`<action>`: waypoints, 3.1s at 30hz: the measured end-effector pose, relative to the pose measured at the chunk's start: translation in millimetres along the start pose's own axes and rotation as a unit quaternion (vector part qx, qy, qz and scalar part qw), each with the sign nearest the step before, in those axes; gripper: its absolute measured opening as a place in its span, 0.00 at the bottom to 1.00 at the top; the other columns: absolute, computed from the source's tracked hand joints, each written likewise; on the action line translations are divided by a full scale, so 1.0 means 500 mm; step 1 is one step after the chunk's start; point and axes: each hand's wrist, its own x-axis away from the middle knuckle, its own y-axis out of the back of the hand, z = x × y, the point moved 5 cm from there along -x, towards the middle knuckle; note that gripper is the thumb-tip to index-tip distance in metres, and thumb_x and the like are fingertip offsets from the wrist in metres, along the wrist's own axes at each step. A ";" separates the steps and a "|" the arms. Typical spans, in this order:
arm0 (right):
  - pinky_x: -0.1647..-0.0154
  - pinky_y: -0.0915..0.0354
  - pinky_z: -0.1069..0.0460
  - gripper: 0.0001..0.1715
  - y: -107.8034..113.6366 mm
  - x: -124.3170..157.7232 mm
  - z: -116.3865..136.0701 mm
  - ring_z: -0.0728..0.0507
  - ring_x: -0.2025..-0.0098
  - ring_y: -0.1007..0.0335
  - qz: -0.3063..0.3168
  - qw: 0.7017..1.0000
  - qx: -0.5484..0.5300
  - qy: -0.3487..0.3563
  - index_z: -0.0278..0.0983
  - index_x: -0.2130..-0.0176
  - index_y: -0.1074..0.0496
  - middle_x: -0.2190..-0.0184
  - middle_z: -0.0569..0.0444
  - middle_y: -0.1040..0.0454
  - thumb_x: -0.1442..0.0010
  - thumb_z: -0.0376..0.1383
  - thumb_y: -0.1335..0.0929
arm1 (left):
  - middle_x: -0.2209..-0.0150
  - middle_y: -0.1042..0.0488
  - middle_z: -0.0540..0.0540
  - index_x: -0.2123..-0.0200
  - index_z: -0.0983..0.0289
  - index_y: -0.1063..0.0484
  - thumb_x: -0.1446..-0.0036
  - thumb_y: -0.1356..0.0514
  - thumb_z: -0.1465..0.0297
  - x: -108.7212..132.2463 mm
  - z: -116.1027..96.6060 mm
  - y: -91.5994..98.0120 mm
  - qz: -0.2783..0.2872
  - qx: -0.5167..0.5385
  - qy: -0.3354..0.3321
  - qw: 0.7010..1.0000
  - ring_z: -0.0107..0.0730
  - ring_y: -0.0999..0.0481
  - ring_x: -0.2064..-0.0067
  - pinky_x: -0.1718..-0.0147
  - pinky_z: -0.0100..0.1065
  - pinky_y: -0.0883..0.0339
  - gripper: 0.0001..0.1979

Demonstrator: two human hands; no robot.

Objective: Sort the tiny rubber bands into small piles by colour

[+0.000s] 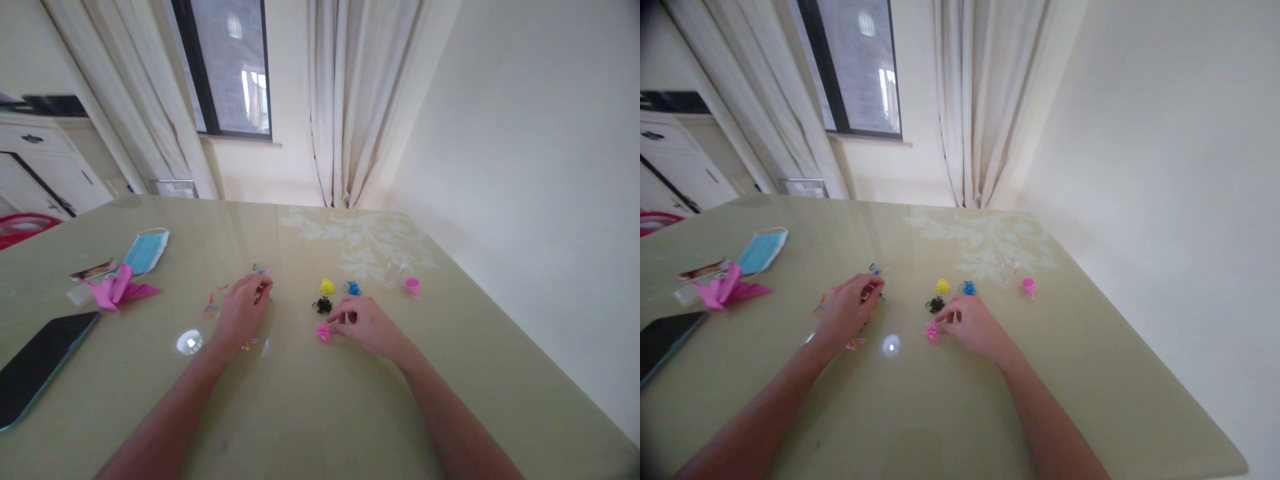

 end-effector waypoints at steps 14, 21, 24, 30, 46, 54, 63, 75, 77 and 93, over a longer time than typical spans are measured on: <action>0.70 0.41 0.52 0.09 0.010 0.003 0.029 0.49 0.74 0.39 -0.092 0.992 -0.075 0.036 0.40 0.62 0.14 0.72 0.55 0.25 0.37 0.42 0.23 | 0.61 0.13 0.56 0.61 0.60 0.17 0.41 0.32 0.58 0.021 -0.069 0.015 0.030 0.305 0.011 0.952 0.40 0.14 0.59 0.53 0.40 0.20 0.12; 0.74 0.43 0.53 0.14 -0.014 0.024 0.083 0.50 0.75 0.38 -0.157 0.974 -0.150 0.063 0.40 0.60 0.15 0.71 0.55 0.26 0.35 0.47 0.25 | 0.61 0.13 0.54 0.60 0.57 0.14 0.39 0.31 0.63 0.063 -0.130 0.006 0.069 0.346 -0.040 0.935 0.38 0.13 0.60 0.55 0.35 0.18 0.08; 0.73 0.42 0.52 0.11 -0.016 0.027 0.087 0.49 0.74 0.36 -0.169 0.974 -0.134 0.071 0.40 0.61 0.15 0.71 0.54 0.25 0.33 0.43 0.26 | 0.60 0.12 0.52 0.59 0.56 0.13 0.39 0.31 0.64 0.066 -0.132 0.004 0.072 0.336 -0.042 0.938 0.37 0.13 0.59 0.55 0.34 0.18 0.07; 0.72 0.41 0.52 0.09 -0.005 0.027 0.085 0.47 0.72 0.36 -0.190 0.969 -0.130 0.086 0.40 0.62 0.15 0.71 0.53 0.24 0.32 0.40 0.27 | 0.62 0.13 0.51 0.59 0.57 0.14 0.38 0.31 0.66 0.063 -0.131 0.005 0.066 0.335 -0.054 0.938 0.34 0.13 0.61 0.56 0.31 0.19 0.05; 0.74 0.41 0.52 0.08 -0.008 0.031 0.102 0.49 0.75 0.39 -0.208 0.966 -0.114 0.105 0.37 0.65 0.16 0.74 0.55 0.27 0.35 0.34 0.27 | 0.64 0.14 0.57 0.65 0.63 0.17 0.45 0.26 0.65 0.066 -0.122 -0.005 0.009 0.485 0.044 0.873 0.36 0.14 0.62 0.60 0.33 0.19 0.08; 0.76 0.42 0.53 0.05 0.031 0.047 0.101 0.50 0.75 0.37 -0.233 0.943 -0.188 0.144 0.42 0.60 0.13 0.70 0.54 0.24 0.38 0.33 0.23 | 0.61 0.14 0.56 0.62 0.63 0.19 0.47 0.26 0.61 0.042 -0.073 -0.007 -0.034 0.458 0.087 0.884 0.36 0.14 0.59 0.54 0.36 0.19 0.14; 0.76 0.41 0.52 0.05 0.067 0.051 0.078 0.48 0.72 0.33 -0.261 0.931 -0.193 0.168 0.45 0.60 0.13 0.70 0.54 0.24 0.40 0.36 0.20 | 0.61 0.14 0.58 0.61 0.63 0.20 0.48 0.28 0.57 0.025 -0.028 -0.035 -0.016 0.396 0.115 0.911 0.42 0.13 0.59 0.55 0.41 0.18 0.18; 0.59 0.33 0.50 0.10 -0.020 -0.032 -0.044 0.43 0.61 0.24 -0.150 0.976 0.153 -0.024 0.40 0.57 0.15 0.61 0.51 0.21 0.30 0.35 0.30 | 0.69 0.15 0.55 0.63 0.63 0.17 0.45 0.30 0.57 0.025 -0.038 -0.048 0.016 0.385 0.099 0.918 0.35 0.16 0.67 0.64 0.34 0.21 0.15; 0.58 0.34 0.50 0.11 -0.029 -0.036 -0.047 0.43 0.60 0.24 -0.142 0.975 0.169 -0.025 0.40 0.57 0.16 0.60 0.50 0.20 0.28 0.35 0.31 | 0.71 0.16 0.54 0.65 0.63 0.17 0.45 0.31 0.57 0.025 -0.045 -0.050 0.023 0.385 0.083 0.919 0.34 0.17 0.68 0.66 0.33 0.21 0.14; 0.68 0.38 0.52 0.13 -0.008 0.009 0.059 0.48 0.71 0.31 -0.165 0.976 -0.092 0.111 0.38 0.53 0.18 0.66 0.53 0.21 0.32 0.43 0.26 | 0.66 0.15 0.55 0.64 0.61 0.15 0.42 0.30 0.63 0.046 -0.102 -0.039 0.070 0.395 -0.002 0.916 0.36 0.16 0.64 0.61 0.32 0.22 0.08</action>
